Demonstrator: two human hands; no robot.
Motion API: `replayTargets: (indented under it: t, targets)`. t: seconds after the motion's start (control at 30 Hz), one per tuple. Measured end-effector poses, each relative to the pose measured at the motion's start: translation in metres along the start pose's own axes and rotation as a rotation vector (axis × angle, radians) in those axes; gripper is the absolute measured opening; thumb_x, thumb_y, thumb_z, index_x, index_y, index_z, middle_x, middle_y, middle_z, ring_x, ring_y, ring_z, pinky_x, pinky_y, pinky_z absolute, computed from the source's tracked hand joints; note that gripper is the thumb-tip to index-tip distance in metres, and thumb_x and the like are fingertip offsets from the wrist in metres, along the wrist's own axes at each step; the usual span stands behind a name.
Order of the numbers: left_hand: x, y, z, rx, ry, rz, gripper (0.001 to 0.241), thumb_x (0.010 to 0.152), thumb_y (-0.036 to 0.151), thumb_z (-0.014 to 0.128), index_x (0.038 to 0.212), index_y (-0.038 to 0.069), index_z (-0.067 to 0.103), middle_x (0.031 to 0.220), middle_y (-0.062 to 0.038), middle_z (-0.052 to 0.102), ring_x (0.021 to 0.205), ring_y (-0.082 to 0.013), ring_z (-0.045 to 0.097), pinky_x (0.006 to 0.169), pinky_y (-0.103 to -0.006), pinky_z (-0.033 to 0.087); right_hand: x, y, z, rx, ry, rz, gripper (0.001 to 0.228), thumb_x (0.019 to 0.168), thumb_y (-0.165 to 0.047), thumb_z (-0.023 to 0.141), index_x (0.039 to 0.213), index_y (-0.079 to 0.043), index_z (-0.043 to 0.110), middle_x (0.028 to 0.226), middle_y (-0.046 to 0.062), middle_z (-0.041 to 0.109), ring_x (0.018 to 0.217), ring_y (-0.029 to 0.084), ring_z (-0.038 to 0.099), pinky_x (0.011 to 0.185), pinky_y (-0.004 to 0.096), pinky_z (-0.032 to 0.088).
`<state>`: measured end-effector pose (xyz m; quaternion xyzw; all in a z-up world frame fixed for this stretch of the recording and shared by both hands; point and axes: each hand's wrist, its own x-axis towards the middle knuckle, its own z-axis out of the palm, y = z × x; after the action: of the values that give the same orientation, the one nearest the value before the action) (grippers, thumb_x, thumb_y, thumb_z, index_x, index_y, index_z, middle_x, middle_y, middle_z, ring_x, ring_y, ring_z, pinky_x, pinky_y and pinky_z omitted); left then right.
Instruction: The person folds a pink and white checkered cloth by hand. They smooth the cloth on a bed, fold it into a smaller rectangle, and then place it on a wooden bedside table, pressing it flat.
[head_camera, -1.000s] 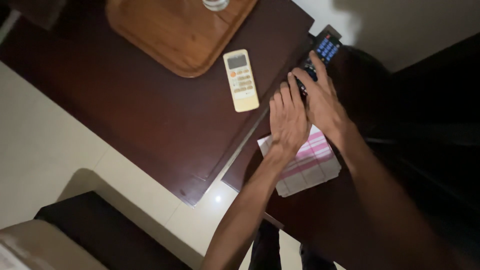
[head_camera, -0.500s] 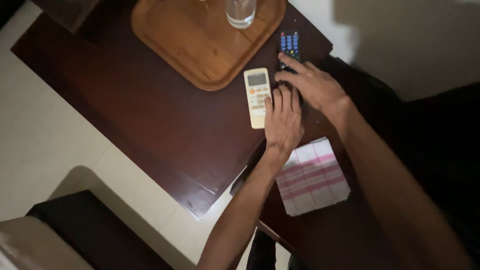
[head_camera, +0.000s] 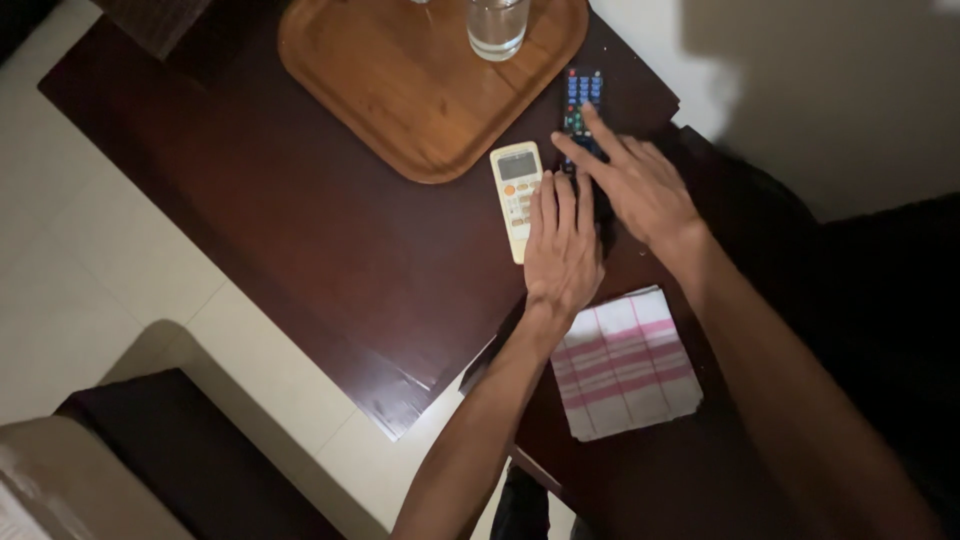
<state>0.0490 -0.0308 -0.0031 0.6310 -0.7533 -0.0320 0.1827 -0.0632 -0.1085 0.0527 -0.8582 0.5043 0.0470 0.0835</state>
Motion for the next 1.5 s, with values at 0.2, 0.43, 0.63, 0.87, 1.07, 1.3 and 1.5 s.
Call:
replayTargets:
  t: [0.2, 0.43, 0.63, 0.87, 1.07, 1.3, 1.5]
  targets:
    - [-0.044, 0.013, 0.008, 0.012, 0.001, 0.058, 0.083, 0.084, 0.022, 0.068, 0.153, -0.008, 0.033, 0.154, -0.027, 0.039, 0.152, -0.0436, 0.027, 0.128, -0.0507, 0.019, -0.046, -0.003, 0.026, -0.121, 0.350, -0.195, 0.080, 0.085, 0.003, 0.064, 0.159, -0.013, 0.041, 0.165, 0.017, 0.034, 0.137, 0.035, 0.054, 0.111, 0.045, 0.044]
    - [-0.124, 0.049, 0.001, -0.044, 0.026, 0.013, 0.073, 0.099, 0.029, 0.058, 0.157, -0.007, 0.030, 0.159, -0.030, 0.035, 0.154, -0.0433, 0.027, 0.130, -0.0512, 0.018, -0.145, -0.023, 0.072, 0.063, 0.425, -0.214, 0.077, 0.082, 0.004, 0.065, 0.155, -0.003, 0.042, 0.159, 0.022, 0.047, 0.145, 0.037, 0.048, 0.123, 0.046, 0.037]
    - [-0.196, 0.088, 0.009, -0.003, -0.389, -0.152, 0.078, 0.095, 0.032, 0.047, 0.158, -0.004, 0.017, 0.163, -0.028, 0.018, 0.154, -0.0423, 0.012, 0.126, -0.0507, 0.005, -0.235, -0.034, 0.150, 0.503, 0.329, 0.034, 0.068, 0.093, 0.001, 0.054, 0.158, -0.005, 0.040, 0.160, 0.017, 0.045, 0.149, 0.031, 0.044, 0.127, 0.040, 0.036]
    - [-0.192, 0.071, 0.054, 0.090, -0.262, -0.075, 0.064, 0.109, 0.037, 0.016, 0.162, 0.002, 0.011, 0.170, -0.019, 0.007, 0.158, -0.0324, 0.003, 0.129, -0.0438, 0.001, -0.228, -0.033, 0.185, 0.108, 0.293, 0.060, 0.068, 0.100, -0.015, 0.049, 0.163, -0.002, 0.028, 0.171, 0.020, 0.022, 0.159, 0.035, 0.019, 0.129, 0.052, 0.014]
    - [-0.120, 0.040, 0.067, 0.072, -0.242, 0.129, 0.062, 0.106, 0.032, 0.026, 0.162, 0.007, 0.021, 0.171, -0.014, 0.012, 0.159, -0.0296, 0.008, 0.130, -0.0432, 0.005, -0.176, -0.025, 0.143, 0.171, 0.112, 0.360, 0.066, 0.104, -0.030, 0.050, 0.160, 0.000, 0.030, 0.158, 0.026, 0.031, 0.153, 0.041, 0.024, 0.130, 0.056, 0.020]
    - [-0.034, 0.040, 0.088, -0.287, -0.212, 0.235, 0.056, 0.101, 0.026, 0.046, 0.153, 0.008, 0.041, 0.166, -0.015, 0.031, 0.158, -0.0320, 0.019, 0.130, -0.0457, 0.013, -0.136, 0.021, 0.158, 0.194, 0.402, 0.417, 0.076, 0.101, -0.027, 0.054, 0.163, 0.004, 0.025, 0.169, 0.033, 0.015, 0.157, 0.049, 0.012, 0.127, 0.059, 0.013]
    - [0.021, 0.053, 0.122, -0.271, -0.220, 0.384, 0.063, 0.100, 0.028, 0.058, 0.155, 0.005, 0.040, 0.161, -0.020, 0.038, 0.159, -0.0329, 0.024, 0.136, -0.0422, 0.016, -0.120, 0.051, 0.155, 0.217, 0.445, 0.571, 0.072, 0.106, -0.031, 0.047, 0.163, 0.004, 0.022, 0.169, 0.034, 0.012, 0.157, 0.050, 0.011, 0.127, 0.059, 0.009]
